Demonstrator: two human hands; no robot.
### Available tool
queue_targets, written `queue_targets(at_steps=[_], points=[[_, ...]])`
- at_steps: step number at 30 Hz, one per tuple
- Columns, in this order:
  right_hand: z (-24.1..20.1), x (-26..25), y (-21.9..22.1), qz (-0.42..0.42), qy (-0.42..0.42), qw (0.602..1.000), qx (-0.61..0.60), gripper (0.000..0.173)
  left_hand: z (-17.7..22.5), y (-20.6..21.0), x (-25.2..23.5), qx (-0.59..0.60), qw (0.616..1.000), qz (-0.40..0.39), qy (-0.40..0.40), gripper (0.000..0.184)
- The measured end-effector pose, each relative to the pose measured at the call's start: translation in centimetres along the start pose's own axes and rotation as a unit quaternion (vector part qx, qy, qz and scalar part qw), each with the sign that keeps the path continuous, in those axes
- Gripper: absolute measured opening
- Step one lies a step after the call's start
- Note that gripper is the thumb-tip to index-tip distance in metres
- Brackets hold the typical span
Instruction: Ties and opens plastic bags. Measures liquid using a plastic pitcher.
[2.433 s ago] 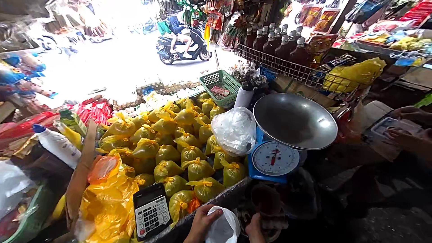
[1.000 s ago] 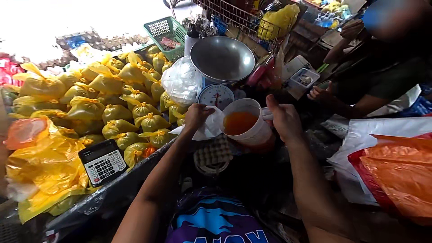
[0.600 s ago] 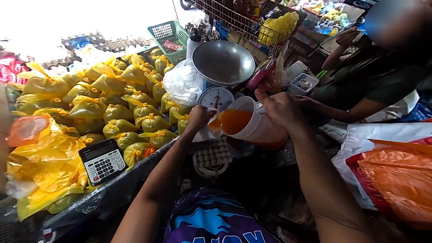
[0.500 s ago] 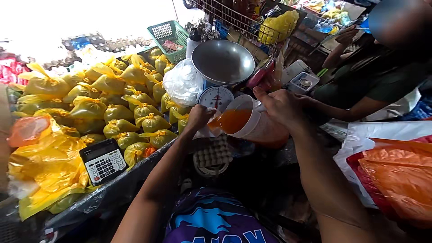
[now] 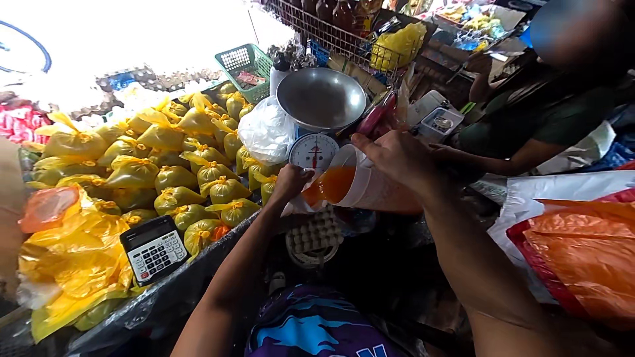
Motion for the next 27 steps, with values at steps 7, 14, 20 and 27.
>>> queue_targets(at_steps=[7,14,20,27], points=[[-1.1,1.4,-0.6,0.001,0.005,0.999,0.036,0.081,0.1,1.1,-1.0,-0.018,1.0,-0.016,0.01,0.048],[2.0,3.1,1.4,0.013,0.049,0.997,-0.05,0.08,0.5,1.9,-0.5,-0.026,0.999,-0.03,0.017,0.048],[4.6,5.8,3.5,0.04,0.088,0.981,-0.167,0.077,1.1,2.6,0.0,-0.016,0.999,-0.033,0.018,0.047],[6.4,11.2,2.4,0.266,0.17,0.858,-0.405,0.06,7.8,-2.4,2.4,-0.003,0.993,-0.046,0.106,0.044]])
Point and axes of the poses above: each hand's wrist, its own x-axis away from the middle knuckle, its own y-axis out of the palm, z = x × y, the point moved 3 cm from there along -x, towards the middle knuckle, and after that the axes turned 7 degrees about -y, right-handed, at the moved point
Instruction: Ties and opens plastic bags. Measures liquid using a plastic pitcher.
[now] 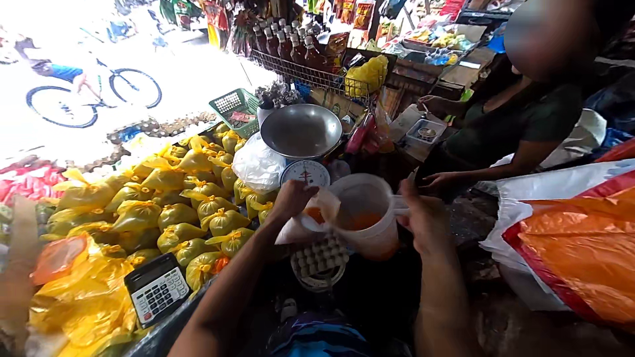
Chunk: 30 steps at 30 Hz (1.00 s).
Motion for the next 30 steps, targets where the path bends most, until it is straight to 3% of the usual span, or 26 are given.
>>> queue_targets(at_steps=[3,5,8,11,16,20,24,27,30], points=[[0.7,0.5,-1.8,0.099,0.054,0.975,-0.191,0.05,5.2,-5.0,-1.0,-0.025,0.992,0.048,0.111,0.029],[1.6,0.4,-2.3,0.142,0.095,0.943,-0.285,0.054,8.9,-9.2,-2.9,-0.073,0.978,0.088,0.172,0.032],[2.7,0.3,-1.7,0.173,0.116,0.919,-0.336,0.06,14.3,-15.2,-5.9,-0.093,0.969,0.174,0.149,0.041],[3.3,0.3,-0.7,0.184,0.099,0.926,-0.313,0.052,16.3,-18.4,-10.6,-0.07,0.951,0.241,0.18,0.04],[3.9,-0.1,0.1,0.169,0.063,0.954,-0.241,0.044,14.3,-15.8,-14.5,-0.196,0.921,0.209,0.266,0.042],[3.0,-1.7,-0.5,0.16,0.066,0.959,-0.226,0.045,10.4,-13.0,-16.1,-0.231,0.934,0.181,0.203,0.044],[-1.3,-4.9,-0.3,0.098,0.0,0.98,-0.171,0.04,7.0,-12.6,-18.0,-0.178,0.967,0.154,0.094,0.041],[-5.0,-8.3,0.5,0.025,-0.053,0.994,-0.091,0.047,4.7,-11.6,-18.4,-0.109,0.989,0.103,-0.006,0.043],[-8.4,-12.3,2.0,-0.044,-0.107,0.993,0.033,0.061,2.5,-10.8,-18.0,-0.049,0.997,0.057,-0.002,0.045]])
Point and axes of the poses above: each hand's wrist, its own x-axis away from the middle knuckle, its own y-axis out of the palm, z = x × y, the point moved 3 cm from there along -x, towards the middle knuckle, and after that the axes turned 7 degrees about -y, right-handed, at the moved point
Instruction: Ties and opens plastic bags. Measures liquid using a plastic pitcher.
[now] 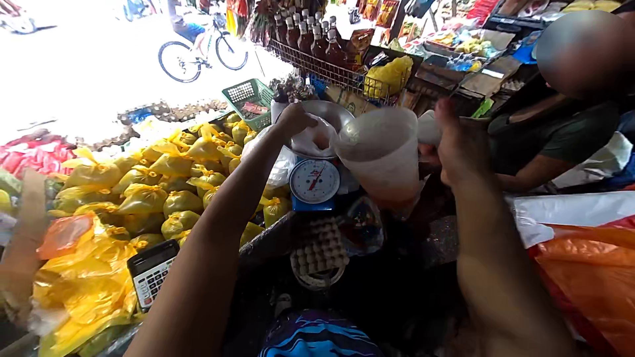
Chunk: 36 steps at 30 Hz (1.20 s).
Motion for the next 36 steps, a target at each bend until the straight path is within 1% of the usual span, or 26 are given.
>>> queue_targets(at_steps=[1,3,5,7,8,10,11,14,16,19,21,23,26,28,31,34,36], points=[[-0.9,-1.3,0.5,-0.018,-0.006,0.999,0.041,0.066,-0.4,0.0,0.5,0.026,0.999,-0.01,0.021,0.046],[-2.6,-3.7,1.4,-0.055,-0.022,0.994,0.091,0.068,-0.7,-0.7,2.2,0.042,0.997,-0.004,0.062,0.049],[-4.0,-5.4,2.5,-0.089,-0.036,0.989,0.114,0.063,-1.2,-1.4,4.5,-0.019,0.993,0.045,0.105,0.06],[-5.2,-6.8,3.6,-0.112,-0.034,0.981,0.156,0.064,-1.5,-1.7,7.6,-0.099,0.975,0.103,0.172,0.065],[-5.7,-7.5,4.0,-0.12,-0.03,0.977,0.174,0.066,-1.6,-1.7,8.9,-0.132,0.961,0.121,0.211,0.06],[-6.5,-8.6,4.9,-0.138,-0.01,0.97,0.2,0.069,-1.9,-1.0,11.0,-0.19,0.931,0.142,0.277,0.04],[-6.7,-9.0,5.3,-0.141,-0.004,0.968,0.21,0.067,-2.0,-0.7,11.9,-0.209,0.919,0.159,0.295,0.033],[-7.8,-9.6,6.3,-0.159,0.002,0.962,0.221,0.062,-2.1,-0.1,14.5,-0.203,0.896,0.247,0.306,0.029],[-8.4,-9.8,6.8,-0.17,-0.003,0.961,0.217,0.055,-2.6,0.6,16.9,-0.173,0.904,0.272,0.28,0.03],[-8.6,-10.4,7.5,-0.192,-0.015,0.961,0.196,0.045,-4.9,3.4,21.3,-0.15,0.929,0.242,0.235,0.029],[-8.1,-11.0,7.9,-0.197,-0.013,0.964,0.179,0.038,-7.7,6.5,23.8,-0.137,0.946,0.213,0.203,0.027],[-7.9,-11.2,8.1,-0.197,-0.021,0.965,0.172,0.035,-11.0,10.2,26.1,-0.113,0.968,0.171,0.144,0.027],[-8.5,-10.5,8.3,-0.196,-0.02,0.965,0.175,0.032,-15.8,15.5,29.8,-0.091,0.986,0.128,0.054,0.03],[-8.9,-10.1,8.5,-0.196,-0.017,0.966,0.169,0.028,-18.0,17.8,32.5,-0.068,0.989,0.13,0.012,0.028],[-9.0,-10.1,8.7,-0.207,-0.005,0.963,0.17,0.023,-20.9,20.3,36.8,-0.043,0.986,0.154,-0.044,0.025],[-8.6,-10.7,8.9,-0.231,-0.016,0.957,0.172,0.023,-23.3,21.8,40.8,-0.048,0.981,0.167,-0.088,0.024],[-8.7,-10.6,8.9,-0.223,-0.018,0.96,0.169,0.02,-24.5,22.3,43.0,-0.049,0.977,0.176,-0.114,0.025]])
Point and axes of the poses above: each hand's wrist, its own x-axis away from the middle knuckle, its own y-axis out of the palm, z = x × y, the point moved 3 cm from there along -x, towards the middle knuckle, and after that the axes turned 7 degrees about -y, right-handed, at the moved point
